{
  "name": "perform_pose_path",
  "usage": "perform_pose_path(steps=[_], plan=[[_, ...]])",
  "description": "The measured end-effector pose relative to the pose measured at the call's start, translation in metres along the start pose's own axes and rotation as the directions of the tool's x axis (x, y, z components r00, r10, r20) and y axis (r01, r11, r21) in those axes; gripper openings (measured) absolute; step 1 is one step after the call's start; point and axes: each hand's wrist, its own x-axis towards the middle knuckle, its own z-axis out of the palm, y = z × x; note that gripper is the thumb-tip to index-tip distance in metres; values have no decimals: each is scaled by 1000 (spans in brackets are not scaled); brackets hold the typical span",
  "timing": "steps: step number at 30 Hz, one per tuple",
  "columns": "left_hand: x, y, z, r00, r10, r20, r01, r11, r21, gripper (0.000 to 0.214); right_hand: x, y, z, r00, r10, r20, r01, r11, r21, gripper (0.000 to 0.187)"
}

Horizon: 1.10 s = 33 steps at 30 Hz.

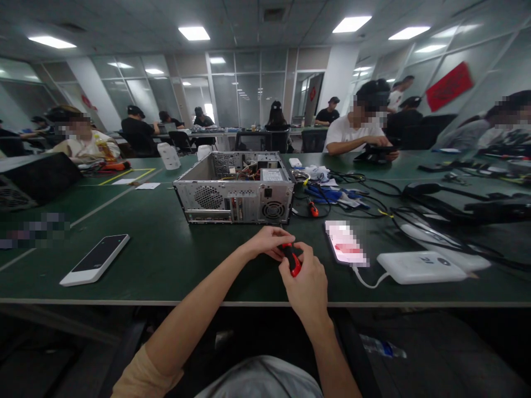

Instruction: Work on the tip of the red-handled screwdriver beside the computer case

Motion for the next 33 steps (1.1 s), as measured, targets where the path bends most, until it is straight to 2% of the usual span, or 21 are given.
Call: perform_pose_path(steps=[3, 7, 13, 15, 18, 22, 25, 29, 33], plan=[[-1, -1, 3, 998, 50, -39, -47, 997, 68, 32, 0, 2, 3, 997, -69, -41, 71, 997, 40, 36], [2, -6, 1, 997, 66, -49, -63, 995, 76, 34, -1, 5, 6, 985, -152, -75, 157, 986, 62, 31], [6, -9, -2, 997, 52, -53, -50, 998, 33, 35, -1, 5, 7, 968, -239, -82, 238, 971, -22, 33], [6, -8, -2, 998, 41, -55, -40, 999, 15, 35, -2, 4, 6, 971, -230, -59, 227, 973, -47, 33], [5, -6, -2, 998, 24, -63, -26, 999, -23, 34, -2, 2, 3, 990, -142, -7, 141, 987, -79, 37], [3, -4, -3, 999, 2, -38, -6, 995, -96, 35, -2, 1, 0, 995, -46, 84, 48, 999, -15, 34], [2, -3, -4, 999, -20, 25, 23, 988, -155, 35, -2, 1, 0, 998, -15, 60, 15, 1000, 12, 33], [2, -4, -5, 1000, -29, -2, 29, 995, -99, 35, -1, 1, 3, 994, -101, -28, 102, 994, 31, 33], [4, -6, -5, 998, 8, -62, -10, 1000, -30, 37, -1, 3, 4, 984, -179, -9, 179, 984, 19, 20]])
